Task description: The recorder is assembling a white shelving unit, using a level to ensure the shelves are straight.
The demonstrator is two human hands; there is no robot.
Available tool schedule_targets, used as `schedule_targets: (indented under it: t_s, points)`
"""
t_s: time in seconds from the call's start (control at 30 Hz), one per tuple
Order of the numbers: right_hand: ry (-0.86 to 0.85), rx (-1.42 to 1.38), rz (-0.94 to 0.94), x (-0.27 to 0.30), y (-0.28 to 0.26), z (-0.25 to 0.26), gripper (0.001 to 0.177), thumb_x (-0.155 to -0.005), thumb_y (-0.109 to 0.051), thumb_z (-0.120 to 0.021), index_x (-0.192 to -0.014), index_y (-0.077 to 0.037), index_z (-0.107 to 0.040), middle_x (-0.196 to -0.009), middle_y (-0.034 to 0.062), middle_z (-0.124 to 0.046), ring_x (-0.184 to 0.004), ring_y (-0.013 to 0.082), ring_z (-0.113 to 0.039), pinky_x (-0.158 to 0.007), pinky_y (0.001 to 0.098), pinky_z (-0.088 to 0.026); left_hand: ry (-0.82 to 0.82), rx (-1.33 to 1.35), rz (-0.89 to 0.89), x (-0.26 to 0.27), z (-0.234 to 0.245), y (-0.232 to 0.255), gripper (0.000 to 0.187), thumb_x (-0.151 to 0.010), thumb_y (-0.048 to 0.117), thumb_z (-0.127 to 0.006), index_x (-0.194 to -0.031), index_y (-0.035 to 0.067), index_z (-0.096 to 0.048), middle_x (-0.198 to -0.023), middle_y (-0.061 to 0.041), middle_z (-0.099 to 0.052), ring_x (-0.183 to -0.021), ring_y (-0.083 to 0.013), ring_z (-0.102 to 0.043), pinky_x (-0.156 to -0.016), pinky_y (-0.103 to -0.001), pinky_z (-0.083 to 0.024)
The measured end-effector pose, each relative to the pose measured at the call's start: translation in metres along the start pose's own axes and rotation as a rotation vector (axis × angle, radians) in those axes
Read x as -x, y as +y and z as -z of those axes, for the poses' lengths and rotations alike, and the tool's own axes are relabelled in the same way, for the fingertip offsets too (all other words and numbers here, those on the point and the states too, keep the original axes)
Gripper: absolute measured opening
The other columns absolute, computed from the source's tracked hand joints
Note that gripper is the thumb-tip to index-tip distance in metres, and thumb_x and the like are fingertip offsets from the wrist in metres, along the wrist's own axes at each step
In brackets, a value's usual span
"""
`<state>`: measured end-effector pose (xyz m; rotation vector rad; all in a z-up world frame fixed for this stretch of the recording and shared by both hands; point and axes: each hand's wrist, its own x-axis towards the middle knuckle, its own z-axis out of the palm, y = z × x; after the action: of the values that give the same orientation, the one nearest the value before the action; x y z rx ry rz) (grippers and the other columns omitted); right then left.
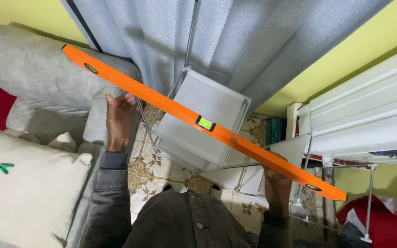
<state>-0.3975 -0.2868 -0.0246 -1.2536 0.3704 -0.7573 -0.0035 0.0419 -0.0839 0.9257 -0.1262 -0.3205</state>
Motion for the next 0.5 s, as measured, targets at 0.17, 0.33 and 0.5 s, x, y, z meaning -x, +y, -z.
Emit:
schedule_targets:
  t_s: [0.17, 0.33, 0.5]
  points:
    - [-0.043, -0.011, 0.047, 0.001, -0.008, -0.008, 0.064, -0.090, -0.020, -0.081, -0.143, 0.000, -0.052, -0.141, 0.0148, -0.056, -0.134, 0.0288, -0.054, -0.123, 0.0504, -0.038, 0.014, -0.104, 0.000, 0.008, -0.017, 0.020, 0.077, -0.100, 0.071, -0.041, -0.128, 0.003, -0.060, -0.119, -0.006, -0.064, -0.114, -0.0169, -0.060, -0.101, -0.039, -0.049]
    - [-0.081, -0.147, 0.046, 0.001, 0.012, 0.013, 0.059, -0.099, -0.033, -0.077, -0.142, 0.000, -0.053, -0.142, 0.0162, -0.057, -0.135, 0.0307, -0.054, -0.124, 0.0527, -0.038, -0.064, -0.167, -0.085, 0.004, -0.037, 0.048, 0.060, -0.104, 0.056, -0.054, -0.136, 0.006, -0.058, -0.115, -0.003, -0.061, -0.106, -0.0151, -0.060, -0.095, -0.036, -0.051]
    - [-0.032, -0.155, 0.110, 0.000, 0.018, 0.010, 0.050, -0.105, -0.032, -0.071, -0.140, -0.003, -0.052, -0.139, 0.0147, -0.057, -0.134, 0.0301, -0.055, -0.124, 0.0537, -0.038, -0.105, -0.104, -0.031, -0.003, -0.051, 0.064, 0.045, -0.110, 0.044, -0.058, -0.128, 0.003, -0.062, -0.109, 0.000, -0.062, -0.099, -0.0116, -0.056, -0.089, -0.029, -0.048]
